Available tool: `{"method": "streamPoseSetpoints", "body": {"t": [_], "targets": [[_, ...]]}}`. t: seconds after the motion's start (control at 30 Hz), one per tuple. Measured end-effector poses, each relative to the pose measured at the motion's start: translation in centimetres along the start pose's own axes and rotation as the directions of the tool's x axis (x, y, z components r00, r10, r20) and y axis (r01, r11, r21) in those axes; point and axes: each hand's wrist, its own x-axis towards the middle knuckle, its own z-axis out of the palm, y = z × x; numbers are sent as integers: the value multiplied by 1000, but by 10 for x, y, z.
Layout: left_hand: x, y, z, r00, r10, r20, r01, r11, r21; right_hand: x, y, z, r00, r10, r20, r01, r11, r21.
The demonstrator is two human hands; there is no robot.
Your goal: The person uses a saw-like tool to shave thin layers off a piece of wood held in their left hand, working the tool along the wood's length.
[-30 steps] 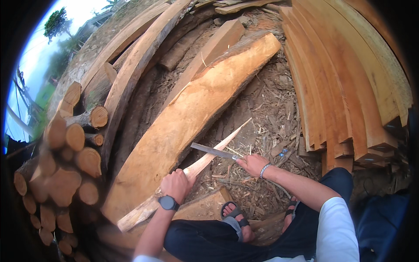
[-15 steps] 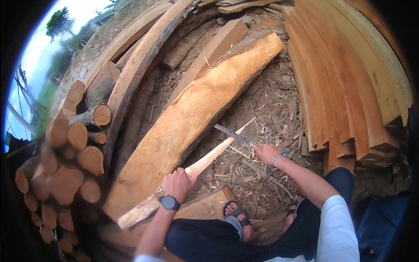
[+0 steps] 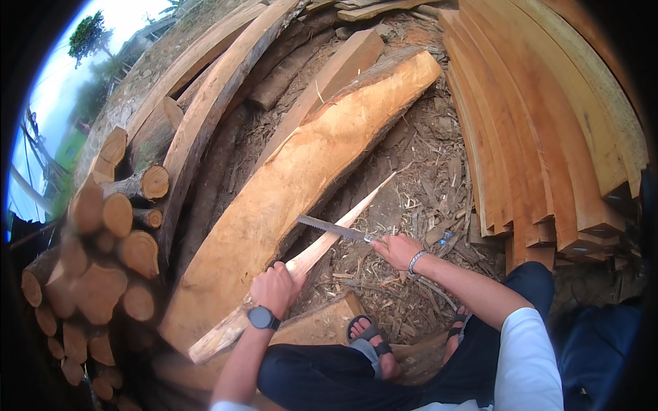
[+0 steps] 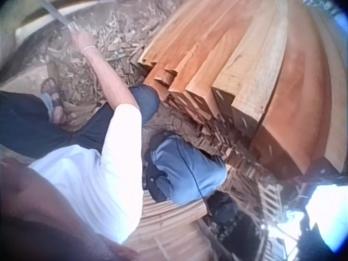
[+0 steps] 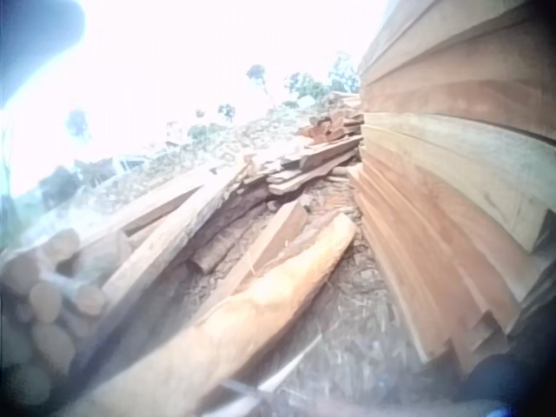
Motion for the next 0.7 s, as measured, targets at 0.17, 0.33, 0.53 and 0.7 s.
{"method": "streamPoseSetpoints", "body": {"t": [0.17, 0.33, 0.53, 0.7], "targets": [[-1, 6, -12, 1000, 12, 27, -12, 1000, 4, 11, 29, -14, 994, 91, -59, -88, 995, 54], [1, 4, -15, 999, -18, -32, 17, 999, -47, 0, -21, -27, 995, -35, -89, 36, 999, 12], [-1, -3, -25, 995, -53, -82, 44, 993, -113, -9, -35, -41, 949, -138, -283, 138, 990, -21], [-5, -15, -20, 995, -35, -97, 14, 978, -210, -13, -47, -50, 964, -130, -233, 124, 991, -41]]}}
